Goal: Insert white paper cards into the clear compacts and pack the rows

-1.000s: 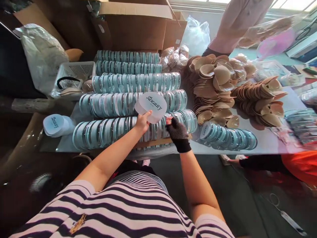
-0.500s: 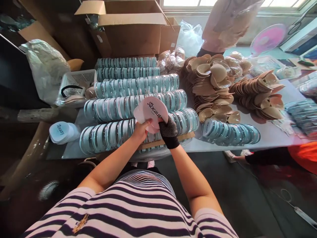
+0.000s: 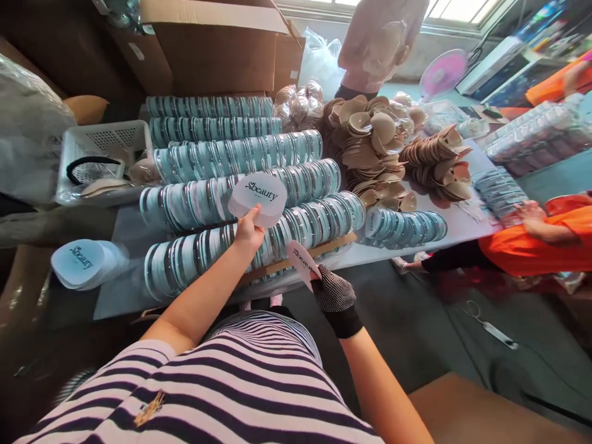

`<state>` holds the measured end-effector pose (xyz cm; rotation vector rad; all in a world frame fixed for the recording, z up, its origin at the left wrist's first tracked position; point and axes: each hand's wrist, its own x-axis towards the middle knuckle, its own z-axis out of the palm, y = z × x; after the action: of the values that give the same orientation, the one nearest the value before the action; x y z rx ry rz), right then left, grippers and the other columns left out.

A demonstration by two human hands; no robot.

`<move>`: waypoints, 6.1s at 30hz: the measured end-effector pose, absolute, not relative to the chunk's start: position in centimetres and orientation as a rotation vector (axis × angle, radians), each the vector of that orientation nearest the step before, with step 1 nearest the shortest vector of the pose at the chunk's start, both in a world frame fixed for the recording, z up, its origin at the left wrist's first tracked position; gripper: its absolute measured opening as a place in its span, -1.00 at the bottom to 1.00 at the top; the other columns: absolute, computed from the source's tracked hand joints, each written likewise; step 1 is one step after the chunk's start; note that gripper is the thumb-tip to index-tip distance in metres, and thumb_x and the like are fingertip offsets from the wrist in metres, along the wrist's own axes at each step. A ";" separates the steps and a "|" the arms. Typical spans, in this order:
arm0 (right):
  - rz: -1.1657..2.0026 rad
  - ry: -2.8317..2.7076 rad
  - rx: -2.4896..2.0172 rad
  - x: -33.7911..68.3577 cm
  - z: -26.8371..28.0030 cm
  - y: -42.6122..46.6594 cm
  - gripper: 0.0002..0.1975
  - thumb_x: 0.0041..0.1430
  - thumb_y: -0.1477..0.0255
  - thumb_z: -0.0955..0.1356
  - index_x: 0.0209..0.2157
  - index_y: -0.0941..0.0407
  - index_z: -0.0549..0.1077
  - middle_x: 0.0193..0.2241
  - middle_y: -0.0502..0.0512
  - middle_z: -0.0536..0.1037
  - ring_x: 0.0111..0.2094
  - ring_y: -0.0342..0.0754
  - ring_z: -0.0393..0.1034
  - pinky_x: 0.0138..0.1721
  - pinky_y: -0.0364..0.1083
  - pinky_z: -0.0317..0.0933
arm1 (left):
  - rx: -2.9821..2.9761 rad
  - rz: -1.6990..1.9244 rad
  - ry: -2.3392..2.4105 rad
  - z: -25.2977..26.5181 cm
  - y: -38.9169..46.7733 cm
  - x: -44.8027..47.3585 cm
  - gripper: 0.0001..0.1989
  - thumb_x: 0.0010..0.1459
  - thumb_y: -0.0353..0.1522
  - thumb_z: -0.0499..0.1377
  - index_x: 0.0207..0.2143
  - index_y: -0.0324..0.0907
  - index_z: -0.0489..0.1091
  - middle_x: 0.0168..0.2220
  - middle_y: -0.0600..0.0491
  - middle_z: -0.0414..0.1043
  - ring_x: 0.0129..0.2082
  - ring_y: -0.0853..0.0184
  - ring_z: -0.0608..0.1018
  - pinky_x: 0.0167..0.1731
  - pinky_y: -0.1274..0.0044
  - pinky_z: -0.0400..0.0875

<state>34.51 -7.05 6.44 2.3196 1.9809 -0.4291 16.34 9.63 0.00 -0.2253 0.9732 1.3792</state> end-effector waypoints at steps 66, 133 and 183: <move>-0.214 1.975 2.832 31.0 7.4 -1.2 -0.47 0.19 0.11 0.21 -0.01 0.18 0.49 -0.28 0.34 0.62 -0.23 0.21 0.52 -0.30 0.04 0.36 | -0.152 1.339 1.038 0.2 8.8 12.1 -0.66 0.01 -0.55 0.31 -0.12 -0.16 0.52 -0.21 0.02 0.62 -0.19 0.29 0.64 -0.08 0.44 0.53; -0.459 1.942 2.375 23.6 7.3 -9.2 -0.57 0.29 0.20 0.16 -0.16 0.13 0.57 -0.40 0.24 0.63 -0.42 0.04 0.49 -0.42 -0.11 0.19 | -0.246 1.428 0.994 -0.9 7.6 4.4 -0.58 0.04 -0.60 0.28 -0.05 -0.13 0.51 -0.08 0.00 0.61 0.01 0.26 0.59 0.08 0.41 0.46; -0.996 2.067 2.639 21.2 4.1 5.4 -0.57 0.30 0.17 0.18 0.00 0.14 0.44 -0.22 0.19 0.61 -0.25 -0.04 0.50 -0.21 -0.08 0.36 | -0.118 1.379 1.038 0.0 6.8 5.9 -0.64 -0.03 -0.61 0.33 -0.15 -0.19 0.54 -0.17 0.01 0.64 -0.06 0.28 0.62 0.11 0.40 0.41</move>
<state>21.23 5.42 4.08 2.6391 2.0666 -0.9961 5.94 6.84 -0.03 -0.1183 1.0378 1.3787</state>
